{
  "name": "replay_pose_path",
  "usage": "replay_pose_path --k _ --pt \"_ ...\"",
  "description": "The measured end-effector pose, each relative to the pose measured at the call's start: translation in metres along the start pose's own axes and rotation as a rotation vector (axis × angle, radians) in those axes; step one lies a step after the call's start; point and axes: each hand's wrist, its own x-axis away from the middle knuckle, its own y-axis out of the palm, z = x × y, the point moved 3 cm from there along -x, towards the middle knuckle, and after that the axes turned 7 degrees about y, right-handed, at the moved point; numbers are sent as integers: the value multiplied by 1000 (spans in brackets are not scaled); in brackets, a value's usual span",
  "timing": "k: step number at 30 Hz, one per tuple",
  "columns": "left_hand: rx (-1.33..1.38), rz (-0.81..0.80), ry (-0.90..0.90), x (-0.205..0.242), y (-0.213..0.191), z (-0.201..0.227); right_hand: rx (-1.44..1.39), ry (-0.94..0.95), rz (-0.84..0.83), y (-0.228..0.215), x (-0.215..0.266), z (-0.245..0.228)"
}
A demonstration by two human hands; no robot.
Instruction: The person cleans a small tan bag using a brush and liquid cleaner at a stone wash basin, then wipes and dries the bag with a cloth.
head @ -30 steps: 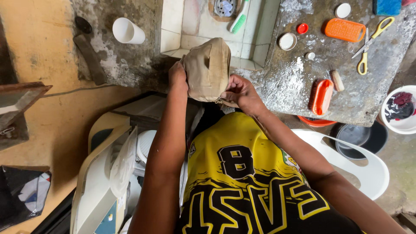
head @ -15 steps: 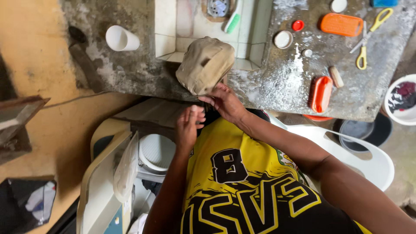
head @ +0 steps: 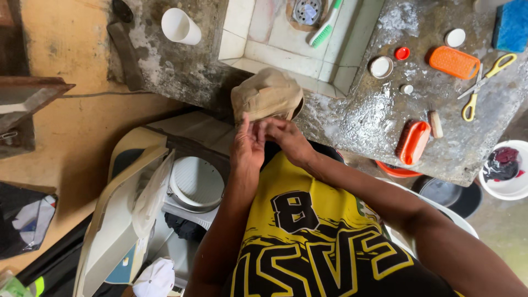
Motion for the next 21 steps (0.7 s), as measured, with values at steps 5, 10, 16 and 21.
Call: replay_pose_path --k 5,10,16,21 --pt "-215 -169 317 39 38 45 348 106 106 -25 46 -50" --pt "-439 -248 380 63 57 81 426 128 208 -61 61 -64" --pt "-582 -407 415 16 70 63 436 165 98 -75 60 -45" --pt "-651 -522 370 -3 71 47 521 231 195 -100 76 -35"
